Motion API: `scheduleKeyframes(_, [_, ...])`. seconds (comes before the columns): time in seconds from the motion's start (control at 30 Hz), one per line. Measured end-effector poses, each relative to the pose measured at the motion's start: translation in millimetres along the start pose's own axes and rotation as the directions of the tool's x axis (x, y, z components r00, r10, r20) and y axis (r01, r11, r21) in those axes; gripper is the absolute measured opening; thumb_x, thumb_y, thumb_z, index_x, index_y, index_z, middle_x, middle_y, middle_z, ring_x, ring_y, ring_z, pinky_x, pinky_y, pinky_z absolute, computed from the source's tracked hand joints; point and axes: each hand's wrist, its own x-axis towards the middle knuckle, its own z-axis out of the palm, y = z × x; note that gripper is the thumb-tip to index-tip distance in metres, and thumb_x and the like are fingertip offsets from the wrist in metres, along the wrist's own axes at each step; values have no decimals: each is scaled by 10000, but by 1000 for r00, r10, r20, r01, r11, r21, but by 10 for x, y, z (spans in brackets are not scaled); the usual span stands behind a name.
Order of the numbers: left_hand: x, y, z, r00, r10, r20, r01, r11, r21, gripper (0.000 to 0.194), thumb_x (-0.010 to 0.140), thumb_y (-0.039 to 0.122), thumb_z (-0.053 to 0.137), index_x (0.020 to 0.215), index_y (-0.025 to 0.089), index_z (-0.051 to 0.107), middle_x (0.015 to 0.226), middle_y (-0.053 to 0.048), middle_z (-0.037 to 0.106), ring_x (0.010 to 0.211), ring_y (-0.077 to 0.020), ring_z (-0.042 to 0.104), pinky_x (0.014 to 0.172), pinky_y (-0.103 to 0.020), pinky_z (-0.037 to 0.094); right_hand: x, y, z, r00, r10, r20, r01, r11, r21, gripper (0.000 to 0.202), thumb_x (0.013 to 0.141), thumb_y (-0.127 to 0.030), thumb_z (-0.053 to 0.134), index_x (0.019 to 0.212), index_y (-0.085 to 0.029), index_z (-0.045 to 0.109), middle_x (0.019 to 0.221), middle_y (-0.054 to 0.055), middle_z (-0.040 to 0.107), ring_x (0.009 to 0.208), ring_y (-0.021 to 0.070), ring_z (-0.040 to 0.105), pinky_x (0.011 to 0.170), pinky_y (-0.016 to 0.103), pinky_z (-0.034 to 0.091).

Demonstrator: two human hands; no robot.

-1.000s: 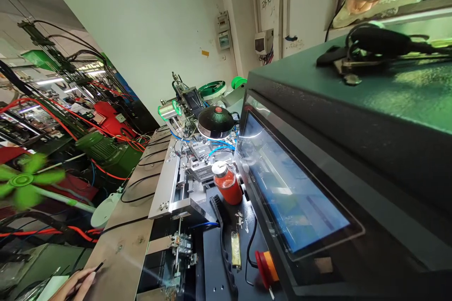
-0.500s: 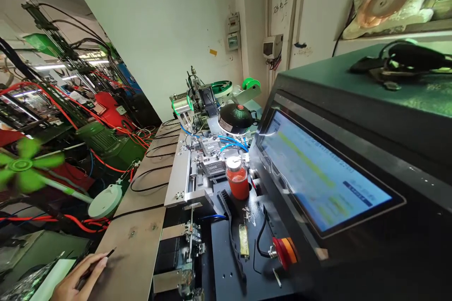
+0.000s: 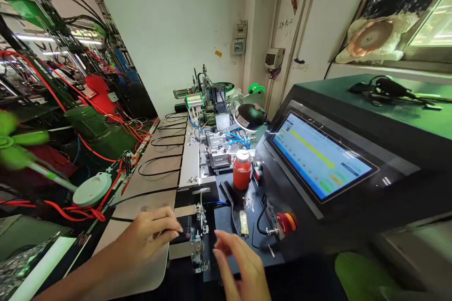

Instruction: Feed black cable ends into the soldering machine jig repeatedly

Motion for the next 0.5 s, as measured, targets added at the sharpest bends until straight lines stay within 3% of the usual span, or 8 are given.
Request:
scheduleKeyframes(0.1, [165, 31, 125, 999, 38, -5, -38, 994, -100, 228, 957, 290, 503, 855, 178, 673, 796, -19, 627, 726, -104, 583, 670, -191, 438, 201, -115, 185, 996, -23, 83, 14, 994, 107, 167, 927, -315, 556, 988, -210, 671, 805, 28, 692, 693, 150, 663, 644, 219, 549])
scheduleKeyframes(0.27, [169, -50, 301, 997, 5, -80, -20, 980, -199, 231, 956, 284, 498, 827, 158, 643, 774, -14, 602, 726, -112, 567, 674, -215, 427, 203, -136, 324, 998, 64, 5, -64, 986, 154, 175, 925, -321, 560, 872, -191, 665, 794, 30, 684, 707, 145, 644, 629, 209, 521])
scheduleKeyframes(0.5, [63, -68, 399, 999, -8, -33, 0, 970, -244, 198, 935, 235, 514, 805, 157, 642, 746, -12, 588, 698, -108, 543, 642, -214, 407, 132, -83, 521, 993, 111, -35, -102, 973, 209, 210, 912, -322, 569, 793, -179, 667, 674, 12, 635, 599, 129, 599, 556, 197, 489])
